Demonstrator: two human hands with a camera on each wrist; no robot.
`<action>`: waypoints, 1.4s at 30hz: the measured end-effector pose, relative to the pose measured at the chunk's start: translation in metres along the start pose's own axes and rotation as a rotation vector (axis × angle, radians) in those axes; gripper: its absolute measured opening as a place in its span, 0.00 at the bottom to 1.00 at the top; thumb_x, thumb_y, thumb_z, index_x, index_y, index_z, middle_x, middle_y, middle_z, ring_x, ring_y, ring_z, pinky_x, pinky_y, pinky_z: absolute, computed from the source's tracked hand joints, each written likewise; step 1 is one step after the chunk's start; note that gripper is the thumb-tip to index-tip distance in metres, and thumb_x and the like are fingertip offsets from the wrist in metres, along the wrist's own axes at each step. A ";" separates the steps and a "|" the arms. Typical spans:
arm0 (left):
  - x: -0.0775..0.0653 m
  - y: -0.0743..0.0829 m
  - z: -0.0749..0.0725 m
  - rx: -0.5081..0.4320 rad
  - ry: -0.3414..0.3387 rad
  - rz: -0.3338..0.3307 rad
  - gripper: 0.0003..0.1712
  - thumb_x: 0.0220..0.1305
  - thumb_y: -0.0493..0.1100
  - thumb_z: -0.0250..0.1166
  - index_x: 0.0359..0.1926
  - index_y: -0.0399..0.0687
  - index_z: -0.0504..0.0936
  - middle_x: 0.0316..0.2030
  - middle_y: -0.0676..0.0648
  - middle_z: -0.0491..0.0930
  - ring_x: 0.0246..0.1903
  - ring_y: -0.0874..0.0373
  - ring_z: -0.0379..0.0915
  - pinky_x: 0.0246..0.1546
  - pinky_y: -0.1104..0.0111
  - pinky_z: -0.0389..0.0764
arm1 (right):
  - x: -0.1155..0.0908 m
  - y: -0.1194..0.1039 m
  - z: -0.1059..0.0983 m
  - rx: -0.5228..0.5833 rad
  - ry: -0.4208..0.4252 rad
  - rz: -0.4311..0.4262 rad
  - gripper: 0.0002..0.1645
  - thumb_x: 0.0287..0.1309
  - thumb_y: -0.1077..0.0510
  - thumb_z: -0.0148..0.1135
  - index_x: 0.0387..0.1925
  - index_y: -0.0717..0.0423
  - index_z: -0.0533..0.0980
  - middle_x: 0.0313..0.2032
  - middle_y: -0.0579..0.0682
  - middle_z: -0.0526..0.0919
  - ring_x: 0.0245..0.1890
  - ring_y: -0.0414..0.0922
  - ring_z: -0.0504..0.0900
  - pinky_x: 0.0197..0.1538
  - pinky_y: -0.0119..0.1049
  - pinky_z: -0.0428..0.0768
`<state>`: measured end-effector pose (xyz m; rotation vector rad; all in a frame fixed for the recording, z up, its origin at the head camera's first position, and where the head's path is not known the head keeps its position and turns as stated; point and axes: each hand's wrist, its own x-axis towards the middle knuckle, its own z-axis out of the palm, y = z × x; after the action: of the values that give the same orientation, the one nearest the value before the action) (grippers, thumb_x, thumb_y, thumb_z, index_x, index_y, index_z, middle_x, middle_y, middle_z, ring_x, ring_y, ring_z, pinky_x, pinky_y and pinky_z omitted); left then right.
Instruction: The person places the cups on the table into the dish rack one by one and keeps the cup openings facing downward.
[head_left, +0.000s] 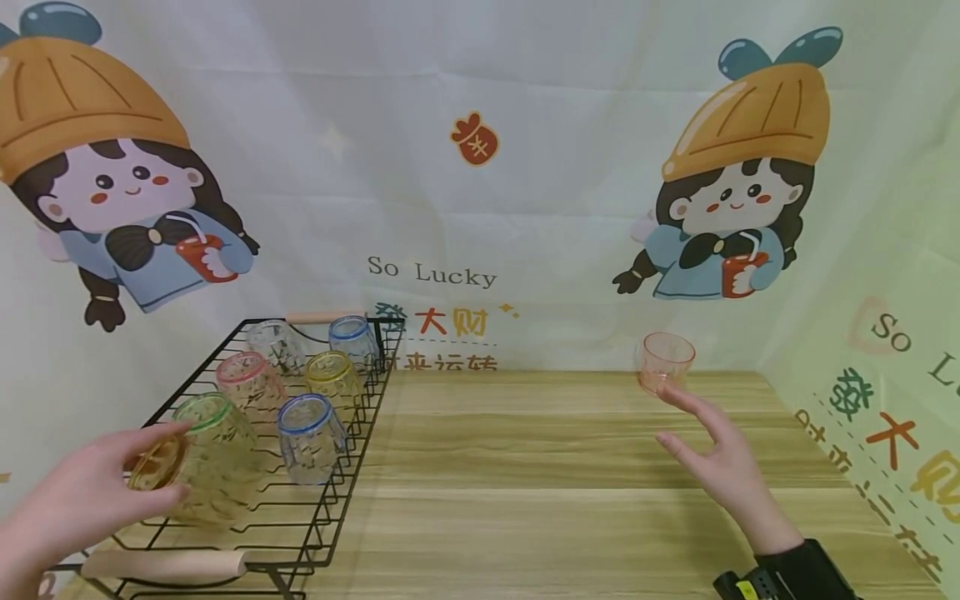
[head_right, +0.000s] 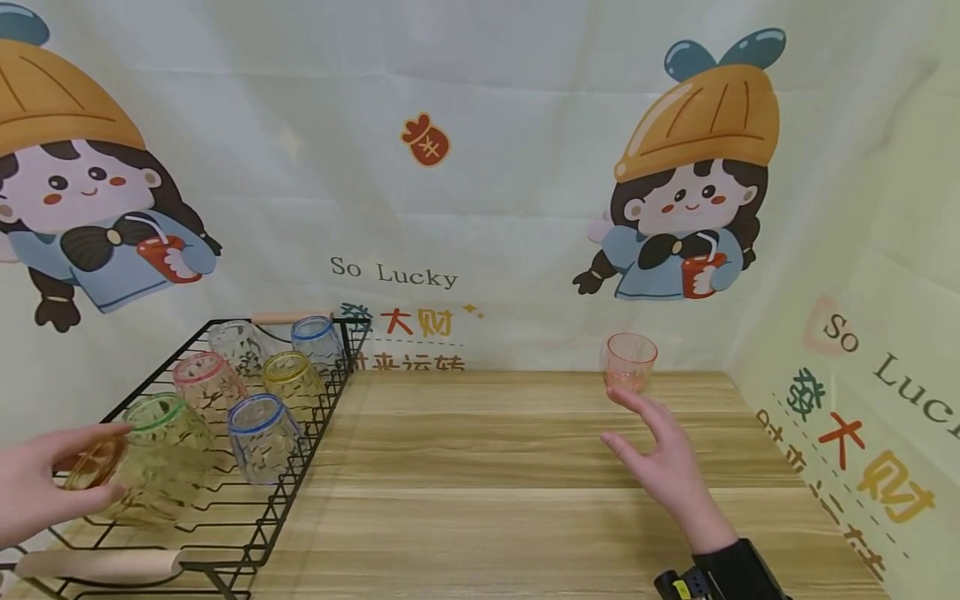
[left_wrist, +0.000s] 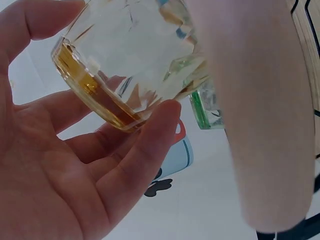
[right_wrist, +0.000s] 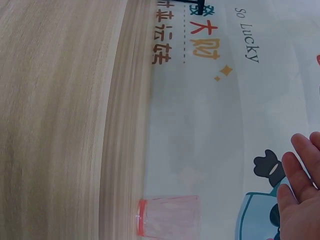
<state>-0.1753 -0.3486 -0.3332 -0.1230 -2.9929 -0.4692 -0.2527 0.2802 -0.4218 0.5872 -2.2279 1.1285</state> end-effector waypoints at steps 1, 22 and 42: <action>0.000 -0.001 0.000 0.000 -0.004 -0.004 0.46 0.56 0.51 0.73 0.66 0.25 0.67 0.56 0.21 0.71 0.51 0.21 0.66 0.38 0.35 0.75 | 0.000 0.000 0.000 -0.002 0.000 0.000 0.34 0.57 0.68 0.69 0.65 0.61 0.71 0.61 0.60 0.76 0.62 0.26 0.64 0.62 0.22 0.59; 0.008 -0.030 0.008 0.057 -0.108 -0.101 0.47 0.49 0.50 0.72 0.62 0.21 0.67 0.53 0.19 0.71 0.47 0.22 0.70 0.36 0.39 0.78 | 0.011 0.008 -0.007 -0.072 0.001 -0.035 0.32 0.56 0.67 0.70 0.63 0.60 0.73 0.60 0.59 0.77 0.60 0.25 0.65 0.60 0.19 0.59; 0.013 -0.048 0.013 0.059 -0.169 -0.202 0.50 0.51 0.54 0.72 0.62 0.19 0.65 0.48 0.18 0.73 0.46 0.21 0.69 0.38 0.35 0.76 | 0.027 0.016 -0.018 -0.135 0.012 -0.095 0.32 0.55 0.67 0.70 0.62 0.65 0.73 0.58 0.61 0.78 0.59 0.29 0.67 0.59 0.18 0.59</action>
<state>-0.1946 -0.3896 -0.3587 0.1542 -3.1985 -0.4075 -0.2775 0.3004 -0.4049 0.6210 -2.2210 0.9241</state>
